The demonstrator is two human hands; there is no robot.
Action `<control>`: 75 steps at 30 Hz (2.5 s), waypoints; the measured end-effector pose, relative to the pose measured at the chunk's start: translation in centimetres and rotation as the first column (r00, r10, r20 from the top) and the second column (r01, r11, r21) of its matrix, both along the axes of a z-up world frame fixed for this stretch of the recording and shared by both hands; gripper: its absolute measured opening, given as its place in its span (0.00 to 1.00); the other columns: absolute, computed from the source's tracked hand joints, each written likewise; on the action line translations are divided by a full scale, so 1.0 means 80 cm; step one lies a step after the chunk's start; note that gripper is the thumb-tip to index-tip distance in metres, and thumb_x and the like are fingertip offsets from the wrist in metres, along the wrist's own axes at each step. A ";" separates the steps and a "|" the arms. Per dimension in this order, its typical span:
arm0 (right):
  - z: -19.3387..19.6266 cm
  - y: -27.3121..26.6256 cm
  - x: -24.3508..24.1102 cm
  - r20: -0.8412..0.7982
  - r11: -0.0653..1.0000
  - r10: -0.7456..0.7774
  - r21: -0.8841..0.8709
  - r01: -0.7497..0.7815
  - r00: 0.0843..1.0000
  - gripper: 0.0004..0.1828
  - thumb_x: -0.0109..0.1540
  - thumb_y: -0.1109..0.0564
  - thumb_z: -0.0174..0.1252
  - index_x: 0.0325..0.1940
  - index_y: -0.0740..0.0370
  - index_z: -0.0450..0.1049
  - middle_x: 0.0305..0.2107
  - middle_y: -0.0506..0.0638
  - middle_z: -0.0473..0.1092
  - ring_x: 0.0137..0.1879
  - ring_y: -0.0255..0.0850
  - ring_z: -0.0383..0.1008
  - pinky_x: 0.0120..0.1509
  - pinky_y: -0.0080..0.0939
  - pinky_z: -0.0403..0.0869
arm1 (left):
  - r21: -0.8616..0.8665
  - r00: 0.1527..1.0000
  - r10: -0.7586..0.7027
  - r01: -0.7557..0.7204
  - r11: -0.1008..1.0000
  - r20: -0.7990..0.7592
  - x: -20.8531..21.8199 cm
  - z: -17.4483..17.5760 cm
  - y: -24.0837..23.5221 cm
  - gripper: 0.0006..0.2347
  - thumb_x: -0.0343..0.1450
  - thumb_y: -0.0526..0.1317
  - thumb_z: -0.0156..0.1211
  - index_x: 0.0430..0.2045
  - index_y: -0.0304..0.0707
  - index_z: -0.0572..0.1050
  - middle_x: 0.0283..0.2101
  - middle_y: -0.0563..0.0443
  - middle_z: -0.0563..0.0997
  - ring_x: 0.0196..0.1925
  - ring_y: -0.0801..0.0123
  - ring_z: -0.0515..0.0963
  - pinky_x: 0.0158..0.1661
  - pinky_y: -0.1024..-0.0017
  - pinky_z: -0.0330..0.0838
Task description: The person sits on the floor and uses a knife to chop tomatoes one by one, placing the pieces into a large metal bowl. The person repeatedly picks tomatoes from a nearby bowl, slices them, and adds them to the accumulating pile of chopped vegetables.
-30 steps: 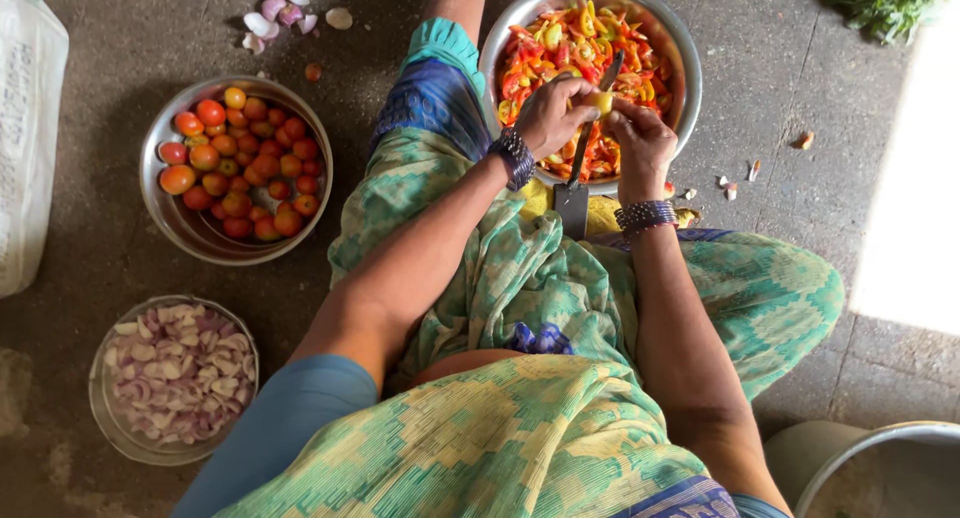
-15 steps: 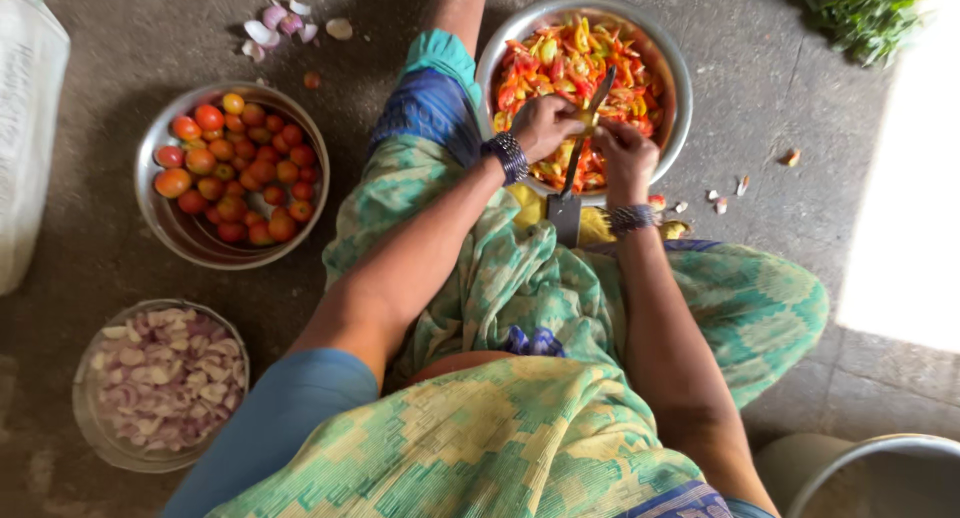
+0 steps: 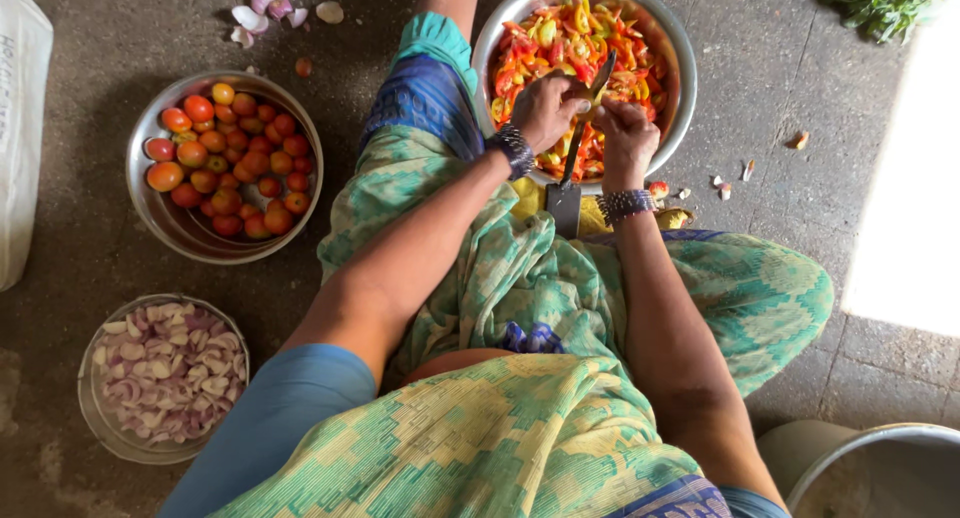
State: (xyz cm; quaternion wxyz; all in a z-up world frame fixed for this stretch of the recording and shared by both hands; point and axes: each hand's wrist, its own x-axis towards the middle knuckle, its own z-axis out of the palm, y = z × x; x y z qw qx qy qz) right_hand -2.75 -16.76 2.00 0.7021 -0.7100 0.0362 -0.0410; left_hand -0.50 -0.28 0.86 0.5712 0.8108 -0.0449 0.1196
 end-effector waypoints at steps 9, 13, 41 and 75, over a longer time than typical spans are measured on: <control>0.057 -0.014 -0.016 -0.033 0.984 0.092 0.156 -0.086 0.995 0.15 0.63 0.63 0.65 0.54 0.65 0.77 0.45 0.51 0.79 0.44 0.35 0.82 0.49 0.34 0.84 | 0.070 0.991 -0.127 0.130 0.989 -0.046 -0.016 0.024 0.029 0.06 0.69 0.37 0.66 0.31 0.31 0.81 0.31 0.45 0.85 0.31 0.68 0.83 0.36 0.69 0.77; 0.079 -0.016 -0.024 -0.091 0.978 0.202 0.073 -0.196 0.975 0.15 0.64 0.63 0.65 0.56 0.66 0.77 0.46 0.50 0.79 0.45 0.33 0.81 0.49 0.32 0.82 | -0.021 0.984 -0.181 0.181 0.983 -0.003 -0.017 0.055 0.017 0.07 0.69 0.38 0.68 0.34 0.34 0.83 0.36 0.47 0.87 0.35 0.71 0.86 0.39 0.71 0.79; 0.060 0.001 -0.017 -0.038 0.991 0.110 0.084 -0.107 0.993 0.13 0.65 0.65 0.63 0.55 0.69 0.77 0.43 0.53 0.79 0.45 0.35 0.81 0.53 0.34 0.82 | -0.119 0.985 -0.130 0.117 0.986 -0.110 -0.019 0.073 0.015 0.09 0.67 0.41 0.69 0.34 0.34 0.85 0.34 0.48 0.88 0.33 0.74 0.86 0.38 0.75 0.79; 0.084 -0.053 -0.032 -0.129 0.970 0.059 0.240 -0.026 0.990 0.16 0.70 0.56 0.60 0.60 0.68 0.75 0.44 0.51 0.77 0.45 0.39 0.79 0.51 0.38 0.81 | -0.850 0.910 -0.214 -0.218 0.480 -0.355 -0.006 -0.011 0.045 0.28 0.70 0.57 0.61 0.55 0.31 0.70 0.38 0.44 0.80 0.34 0.66 0.81 0.29 0.68 0.79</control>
